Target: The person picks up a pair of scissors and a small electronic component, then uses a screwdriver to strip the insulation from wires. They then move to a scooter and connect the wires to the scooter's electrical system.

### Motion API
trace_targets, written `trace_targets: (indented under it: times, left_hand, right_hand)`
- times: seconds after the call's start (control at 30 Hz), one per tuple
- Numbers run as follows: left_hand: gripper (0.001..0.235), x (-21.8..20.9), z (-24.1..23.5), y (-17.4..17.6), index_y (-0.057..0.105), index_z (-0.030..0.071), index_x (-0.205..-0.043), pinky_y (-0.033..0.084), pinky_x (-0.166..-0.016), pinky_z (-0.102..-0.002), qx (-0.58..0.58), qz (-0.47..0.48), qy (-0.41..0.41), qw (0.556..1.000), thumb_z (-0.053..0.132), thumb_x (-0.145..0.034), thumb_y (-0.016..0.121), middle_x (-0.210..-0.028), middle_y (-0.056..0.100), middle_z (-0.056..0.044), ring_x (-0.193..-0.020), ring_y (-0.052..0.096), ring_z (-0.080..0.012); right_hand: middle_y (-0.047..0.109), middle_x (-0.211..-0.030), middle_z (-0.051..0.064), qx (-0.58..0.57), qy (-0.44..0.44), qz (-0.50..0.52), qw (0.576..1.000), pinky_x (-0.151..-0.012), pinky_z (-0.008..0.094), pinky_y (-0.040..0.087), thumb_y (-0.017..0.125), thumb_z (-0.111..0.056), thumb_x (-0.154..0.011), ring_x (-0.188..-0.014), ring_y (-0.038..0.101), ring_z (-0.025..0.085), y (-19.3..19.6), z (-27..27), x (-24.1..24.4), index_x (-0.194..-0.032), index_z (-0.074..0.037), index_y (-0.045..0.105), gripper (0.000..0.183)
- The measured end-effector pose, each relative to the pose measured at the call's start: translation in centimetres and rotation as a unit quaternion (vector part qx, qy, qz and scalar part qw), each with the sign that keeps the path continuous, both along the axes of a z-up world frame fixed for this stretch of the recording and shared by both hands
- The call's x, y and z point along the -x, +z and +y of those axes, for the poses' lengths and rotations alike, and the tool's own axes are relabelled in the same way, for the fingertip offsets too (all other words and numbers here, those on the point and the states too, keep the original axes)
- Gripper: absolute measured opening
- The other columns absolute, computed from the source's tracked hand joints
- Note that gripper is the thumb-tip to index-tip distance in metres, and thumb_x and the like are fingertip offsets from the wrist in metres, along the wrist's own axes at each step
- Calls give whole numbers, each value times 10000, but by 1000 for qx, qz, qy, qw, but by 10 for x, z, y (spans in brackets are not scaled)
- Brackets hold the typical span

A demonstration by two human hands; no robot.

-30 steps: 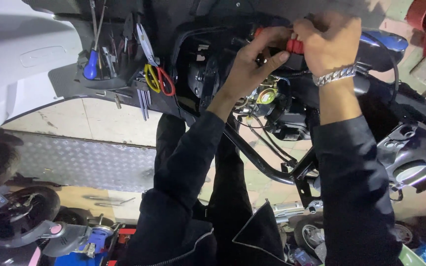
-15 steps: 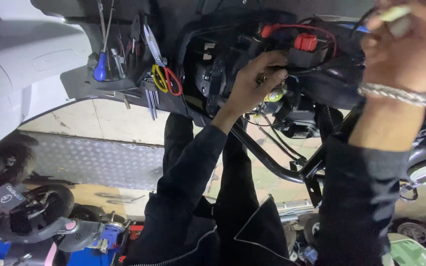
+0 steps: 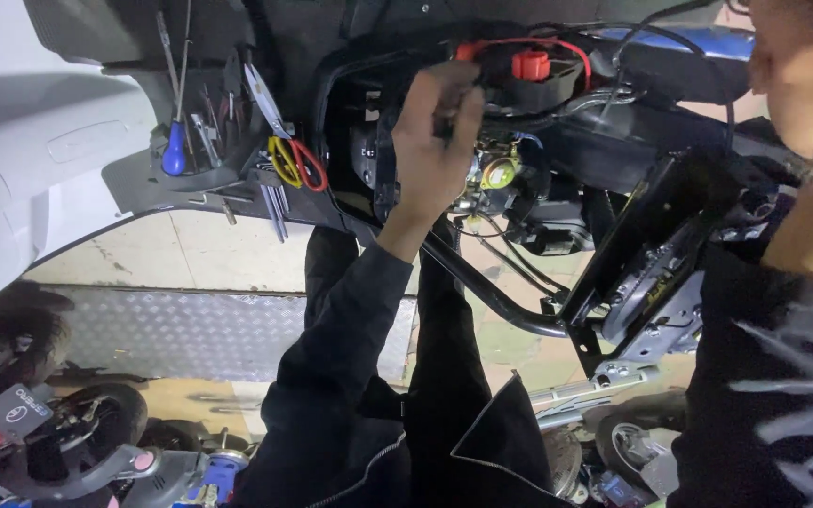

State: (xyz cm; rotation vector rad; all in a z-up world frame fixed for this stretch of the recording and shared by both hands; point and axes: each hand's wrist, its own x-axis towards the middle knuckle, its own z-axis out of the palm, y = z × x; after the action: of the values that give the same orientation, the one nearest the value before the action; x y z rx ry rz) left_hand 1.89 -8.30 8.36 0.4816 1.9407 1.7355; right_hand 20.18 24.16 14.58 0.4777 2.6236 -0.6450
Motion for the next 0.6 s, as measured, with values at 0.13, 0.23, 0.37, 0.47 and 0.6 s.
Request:
trace_targets:
  times: [0.13,0.23,0.37,0.47,0.6]
  left_hand:
    - [238,15,37,34,651,132,-1164,538,-1018,-358,5,117,-46,992,311,-1053,540,-1156,685,-30,-1126,650,-219]
    - [381,13,61,18,517,221,-1433,567,-1167,-429,10,221,-150,964,309,-1090,659,-1463,563,-18,-1353,635,-280]
    - [239,-3,89,26,639,110,-1012,559,-825,-465,62,303,-246,919,303,-926,751,-1088,557,-47,-986,621,-306]
    - [100,-22,62,29,652,-15,-1057,662,-885,-472,-30,319,-275,906,46,-980,672,-1287,533,-158,-1092,650,-358]
    - [191,-47,27,14,697,101,-1211,616,-774,-358,-35,317,-212,924,136,-1035,633,-1105,654,-83,-971,687,-291]
  right_hand:
    - [591,-859,7,47,-260,-1,964,-925,371,452,572,-231,-1481,-821,586,149,46,-48,29,-855,-89,544,642]
    - [429,-645,58,94,-224,12,970,-630,326,296,455,10,-1234,-625,434,165,125,-109,106,-721,-30,456,514]
    - [561,-714,57,71,-268,26,960,-581,319,370,603,-56,-1278,-604,485,141,135,-146,78,-962,-8,641,322]
    - [623,-849,124,-12,-240,86,967,-576,393,334,610,-146,-1226,-647,493,225,131,-188,46,-1185,64,749,255]
    - [661,-730,118,60,-375,128,916,-520,339,477,694,-100,-1058,-610,633,256,92,-243,16,-1176,4,701,157]
